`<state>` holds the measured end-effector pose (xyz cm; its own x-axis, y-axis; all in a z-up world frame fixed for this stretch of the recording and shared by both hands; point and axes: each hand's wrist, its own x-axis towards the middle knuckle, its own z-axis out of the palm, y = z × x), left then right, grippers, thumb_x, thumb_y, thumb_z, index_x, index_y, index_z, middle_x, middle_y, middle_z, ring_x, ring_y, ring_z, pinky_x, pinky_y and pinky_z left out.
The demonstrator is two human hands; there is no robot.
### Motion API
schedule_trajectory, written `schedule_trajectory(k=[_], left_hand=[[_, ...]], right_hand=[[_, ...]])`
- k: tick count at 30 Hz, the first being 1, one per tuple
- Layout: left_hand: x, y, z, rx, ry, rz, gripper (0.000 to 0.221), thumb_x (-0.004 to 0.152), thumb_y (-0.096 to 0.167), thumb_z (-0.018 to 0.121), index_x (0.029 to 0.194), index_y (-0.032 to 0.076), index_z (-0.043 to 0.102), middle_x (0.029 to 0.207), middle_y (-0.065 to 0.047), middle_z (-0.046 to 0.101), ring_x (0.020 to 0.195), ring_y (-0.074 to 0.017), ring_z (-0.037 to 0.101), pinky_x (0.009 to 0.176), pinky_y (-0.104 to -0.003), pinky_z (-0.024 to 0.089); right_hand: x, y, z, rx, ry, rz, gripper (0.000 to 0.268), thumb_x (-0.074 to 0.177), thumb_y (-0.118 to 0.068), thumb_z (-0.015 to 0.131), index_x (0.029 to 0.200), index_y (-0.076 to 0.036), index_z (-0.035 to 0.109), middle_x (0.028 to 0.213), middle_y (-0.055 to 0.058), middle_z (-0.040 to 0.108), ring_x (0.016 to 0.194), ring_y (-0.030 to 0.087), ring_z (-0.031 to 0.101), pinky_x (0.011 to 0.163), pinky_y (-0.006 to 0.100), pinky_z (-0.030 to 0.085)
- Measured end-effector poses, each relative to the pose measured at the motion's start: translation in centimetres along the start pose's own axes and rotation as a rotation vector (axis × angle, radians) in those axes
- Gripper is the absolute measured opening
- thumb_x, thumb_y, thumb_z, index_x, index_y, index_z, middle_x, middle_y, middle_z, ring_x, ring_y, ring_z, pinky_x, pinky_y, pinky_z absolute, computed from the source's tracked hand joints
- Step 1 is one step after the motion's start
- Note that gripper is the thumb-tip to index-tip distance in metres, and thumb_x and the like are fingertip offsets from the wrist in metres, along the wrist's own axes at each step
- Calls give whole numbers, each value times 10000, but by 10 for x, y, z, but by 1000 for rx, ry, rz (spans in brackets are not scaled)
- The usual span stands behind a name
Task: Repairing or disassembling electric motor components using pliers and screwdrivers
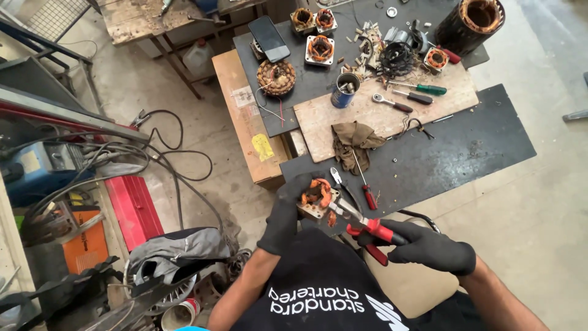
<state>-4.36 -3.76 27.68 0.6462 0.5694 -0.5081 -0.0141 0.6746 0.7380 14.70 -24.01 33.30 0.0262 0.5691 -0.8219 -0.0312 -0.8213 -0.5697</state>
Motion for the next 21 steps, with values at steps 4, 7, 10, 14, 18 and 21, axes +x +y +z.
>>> schedule_trajectory(k=[4,7,10,14,18,21], left_hand=[[2,-7,-3,206,84,174,347,937,314,594,1141,90,762,1141,-76,774,1062,-214,725,931,-341,559],[0,-15,-4,274,125,332,356,949,326,619,1189,75,700,1154,-74,750,1032,-184,703,856,-329,584],[-11,-10,2,305,175,408,371,961,315,602,1238,78,675,1184,-72,735,1083,-199,708,915,-339,573],[-10,-9,0,372,200,471,355,971,334,589,1243,119,667,1204,-56,735,1133,-198,703,941,-338,565],[-25,9,8,525,209,458,311,958,333,574,1202,159,655,1036,-21,769,904,-167,754,779,-327,581],[-40,17,17,744,306,636,325,975,300,563,1210,88,635,1125,-126,736,922,-284,751,718,-395,598]], right_hand=[[7,8,-9,-164,-36,-69,804,737,-51,727,1506,-205,547,1529,-115,620,1397,35,524,1116,262,424],[-2,-8,-7,-400,56,106,775,789,-198,672,1528,-376,520,1390,-119,690,1220,83,616,995,271,443],[-2,-9,-7,-407,-1,-119,736,757,-91,603,1463,-298,607,1396,-112,674,1267,80,599,1043,277,430],[4,-4,-11,-405,-22,-186,758,724,-105,615,1466,-263,599,1434,-67,653,1305,120,581,1069,318,411],[0,-19,-9,-470,16,63,781,757,-181,620,1501,-405,545,1513,-158,576,1354,75,561,1083,290,415],[-3,-27,-1,-448,49,94,767,736,-151,635,1471,-367,609,1260,-74,689,1073,118,637,890,274,453]])
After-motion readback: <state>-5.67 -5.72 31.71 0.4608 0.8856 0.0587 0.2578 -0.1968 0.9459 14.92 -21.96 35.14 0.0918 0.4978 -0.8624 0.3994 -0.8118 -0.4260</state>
